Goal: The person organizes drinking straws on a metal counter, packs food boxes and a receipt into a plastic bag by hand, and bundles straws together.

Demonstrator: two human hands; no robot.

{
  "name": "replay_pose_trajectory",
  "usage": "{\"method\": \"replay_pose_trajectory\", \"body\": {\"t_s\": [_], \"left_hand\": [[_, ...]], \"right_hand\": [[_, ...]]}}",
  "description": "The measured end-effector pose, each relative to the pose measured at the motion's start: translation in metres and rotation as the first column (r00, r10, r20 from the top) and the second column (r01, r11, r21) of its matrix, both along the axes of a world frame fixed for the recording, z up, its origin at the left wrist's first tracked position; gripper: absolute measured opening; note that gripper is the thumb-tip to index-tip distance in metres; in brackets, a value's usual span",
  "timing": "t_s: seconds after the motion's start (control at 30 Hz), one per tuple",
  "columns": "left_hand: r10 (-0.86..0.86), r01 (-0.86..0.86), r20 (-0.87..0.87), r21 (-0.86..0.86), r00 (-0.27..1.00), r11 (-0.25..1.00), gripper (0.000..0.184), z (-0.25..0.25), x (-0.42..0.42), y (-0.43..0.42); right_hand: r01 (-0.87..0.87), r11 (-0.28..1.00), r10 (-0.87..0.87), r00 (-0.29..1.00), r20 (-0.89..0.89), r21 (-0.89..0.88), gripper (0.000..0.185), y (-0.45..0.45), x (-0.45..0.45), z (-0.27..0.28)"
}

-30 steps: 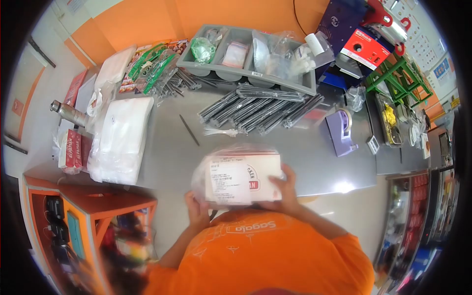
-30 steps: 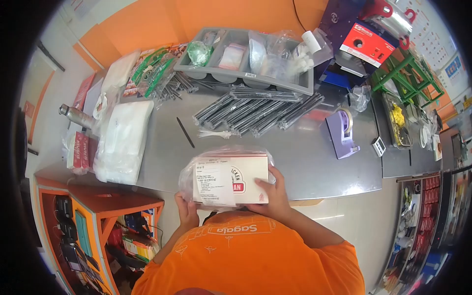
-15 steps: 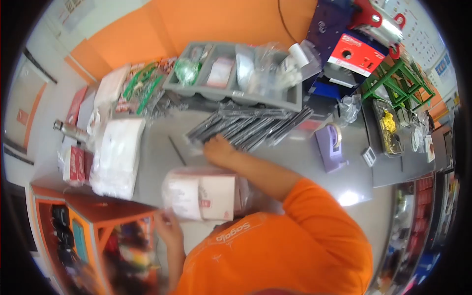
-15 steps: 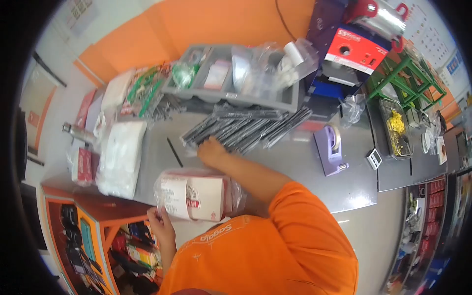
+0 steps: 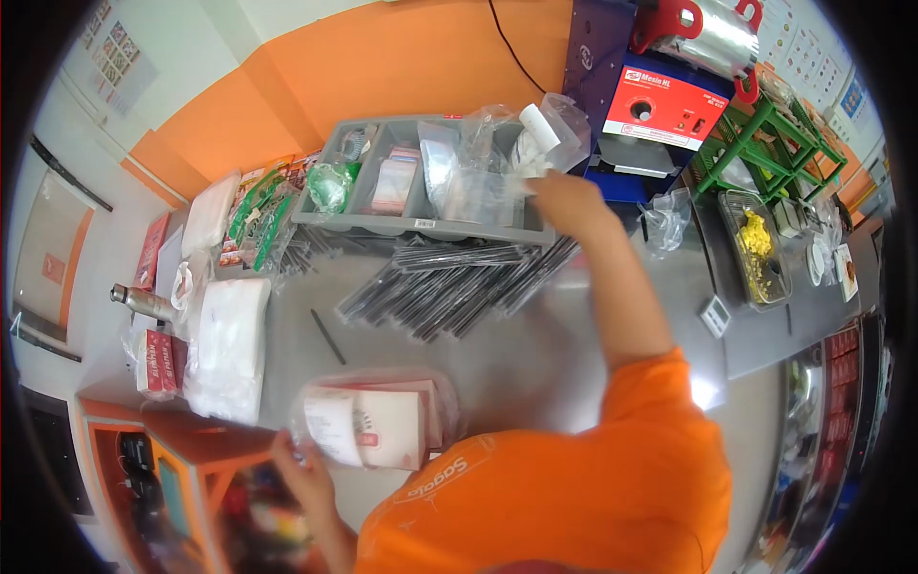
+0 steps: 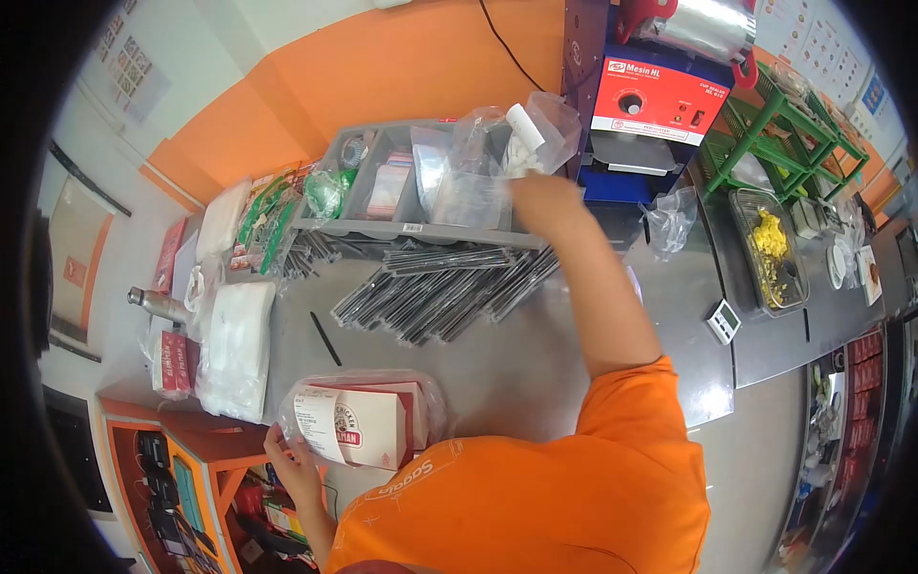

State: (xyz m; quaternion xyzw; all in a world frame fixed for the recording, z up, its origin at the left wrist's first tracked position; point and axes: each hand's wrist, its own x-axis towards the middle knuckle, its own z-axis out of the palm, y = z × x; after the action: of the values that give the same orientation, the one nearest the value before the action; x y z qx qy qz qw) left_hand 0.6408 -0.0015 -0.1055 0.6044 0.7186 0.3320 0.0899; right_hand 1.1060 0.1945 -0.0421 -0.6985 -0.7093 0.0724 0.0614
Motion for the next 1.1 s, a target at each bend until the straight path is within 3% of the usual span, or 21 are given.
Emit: {"method": "replay_pose_trajectory", "body": {"t_s": [0.03, 0.13, 0.2, 0.23, 0.33, 0.4, 0.47, 0.57, 0.63, 0.7, 0.73, 0.77, 0.8, 0.83, 0.87, 0.9, 0.93, 0.97, 1.0, 1.07, 1.1], "left_hand": [[-0.008, 0.008, 0.004, -0.008, 1.0, 1.0, 0.037, 0.002, 0.005, 0.0], [-0.008, 0.009, 0.049, -0.016, 0.999, 1.0, 0.037, -0.004, 0.012, 0.004], [0.031, -0.029, 0.092, -0.02, 0.995, 0.999, 0.038, -0.004, 0.014, 0.001], [0.009, -0.009, -0.019, -0.025, 1.0, 1.0, 0.037, 0.003, 0.016, 0.005], [0.077, -0.076, -0.1, 0.017, 0.992, 0.997, 0.04, 0.006, 0.012, 0.011], [0.084, -0.081, -0.15, 0.027, 0.985, 0.996, 0.036, 0.019, 0.015, 0.015], [0.024, 0.0, -0.306, 0.078, 0.952, 0.997, 0.033, 0.015, 0.007, 0.019], [0.076, -0.059, -0.27, 0.07, 0.96, 0.996, 0.031, 0.008, 0.004, 0.02], [0.056, -0.057, 0.009, 0.088, 0.998, 0.995, 0.033, 0.002, 0.0, 0.023], [0.027, -0.034, 0.07, 0.102, 0.997, 0.994, 0.034, -0.003, -0.003, 0.027], [0.05, -0.056, 0.078, 0.077, 0.996, 0.995, 0.034, 0.001, -0.002, 0.025], [0.016, -0.021, 0.216, 0.021, 0.976, 1.0, 0.032, -0.004, -0.004, 0.023], [0.152, -0.086, 0.333, -0.204, 0.93, 0.975, 0.033, 0.004, 0.0, 0.027], [0.132, -0.079, 0.3, -0.182, 0.945, 0.98, 0.038, 0.007, 0.004, 0.025], [0.048, -0.002, 0.302, -0.152, 0.952, 0.988, 0.044, 0.017, 0.008, 0.018], [-0.039, 0.039, 0.082, 0.0, 0.996, 0.999, 0.051, 0.0, 0.007, 0.018], [-0.084, 0.079, 0.058, 0.075, 0.995, 0.994, 0.05, -0.016, 0.007, 0.02], [-0.112, 0.106, 0.061, 0.097, 0.992, 0.99, 0.045, -0.015, 0.01, 0.016], [-0.066, 0.059, 0.093, 0.078, 0.993, 0.995, 0.037, -0.013, 0.014, 0.012], [-0.028, 0.015, 0.186, 0.07, 0.982, 0.997, 0.034, -0.008, 0.01, 0.005], [-0.029, 0.014, 0.289, 0.053, 0.957, 0.998, 0.031, -0.007, 0.011, 0.006]], "right_hand": [[0.149, 0.984, -0.128, 0.971, 0.204, -0.094, 0.022, 0.003, 0.012, 0.001], [0.081, 0.986, -0.023, 0.934, 0.355, -0.149, 0.019, 0.016, 0.014, -0.023], [0.054, 0.995, -0.022, 0.935, 0.354, -0.08, 0.019, 0.03, 0.007, -0.057], [0.03, 1.0, -0.026, 0.938, 0.346, -0.005, 0.019, 0.037, -0.001, -0.071], [0.013, 0.998, 0.012, 0.934, 0.357, -0.068, 0.016, 0.025, -0.022, -0.048], [-0.154, 0.979, 0.191, 0.92, 0.343, -0.13, 0.015, 0.026, -0.018, -0.054], [-0.122, 0.991, 0.131, 0.925, 0.357, -0.047, 0.016, 0.03, -0.016, -0.063], [-0.15, 0.983, 0.08, 0.875, 0.477, 0.109, 0.019, 0.023, -0.023, -0.065], [-0.175, 0.961, 0.032, 0.84, 0.542, 0.215, 0.021, 0.004, -0.038, -0.044], [-0.292, 0.809, 0.077, 0.912, 0.402, 0.51, 0.017, -0.028, -0.077, -0.017], [-0.321, 0.83, 0.221, 0.94, 0.26, 0.456, 0.018, -0.045, -0.095, -0.022], [-0.294, 0.946, 0.304, 0.951, -0.056, 0.136, 0.021, -0.068, -0.114, -0.027], [-0.5, 0.851, 0.476, 0.863, -0.167, -0.159, 0.026, -0.088, -0.128, -0.045], [-0.588, 0.749, 0.547, 0.809, -0.216, -0.306, 0.03, -0.101, -0.139, -0.086], [-0.706, 0.556, 0.465, 0.701, -0.541, -0.438, 0.037, -0.111, -0.153, -0.108], [-0.664, 0.647, 0.151, 0.593, -0.791, -0.375, 0.048, -0.134, -0.164, -0.122], [-0.608, 0.738, 0.046, 0.477, -0.878, -0.292, 0.053, -0.141, -0.171, -0.152], [-0.542, 0.84, 0.287, 0.422, -0.86, 0.014, 0.046, -0.142, -0.172, -0.192], [-0.412, 0.842, -0.136, 0.463, -0.876, -0.349, 0.042, -0.159, -0.184, -0.145], [-0.523, 0.823, -0.021, 0.358, -0.934, -0.219, 0.041, -0.146, -0.17, -0.209], [-0.473, 0.81, -0.251, 0.253, -0.934, -0.346, 0.037, -0.151, -0.178, -0.187]]}}
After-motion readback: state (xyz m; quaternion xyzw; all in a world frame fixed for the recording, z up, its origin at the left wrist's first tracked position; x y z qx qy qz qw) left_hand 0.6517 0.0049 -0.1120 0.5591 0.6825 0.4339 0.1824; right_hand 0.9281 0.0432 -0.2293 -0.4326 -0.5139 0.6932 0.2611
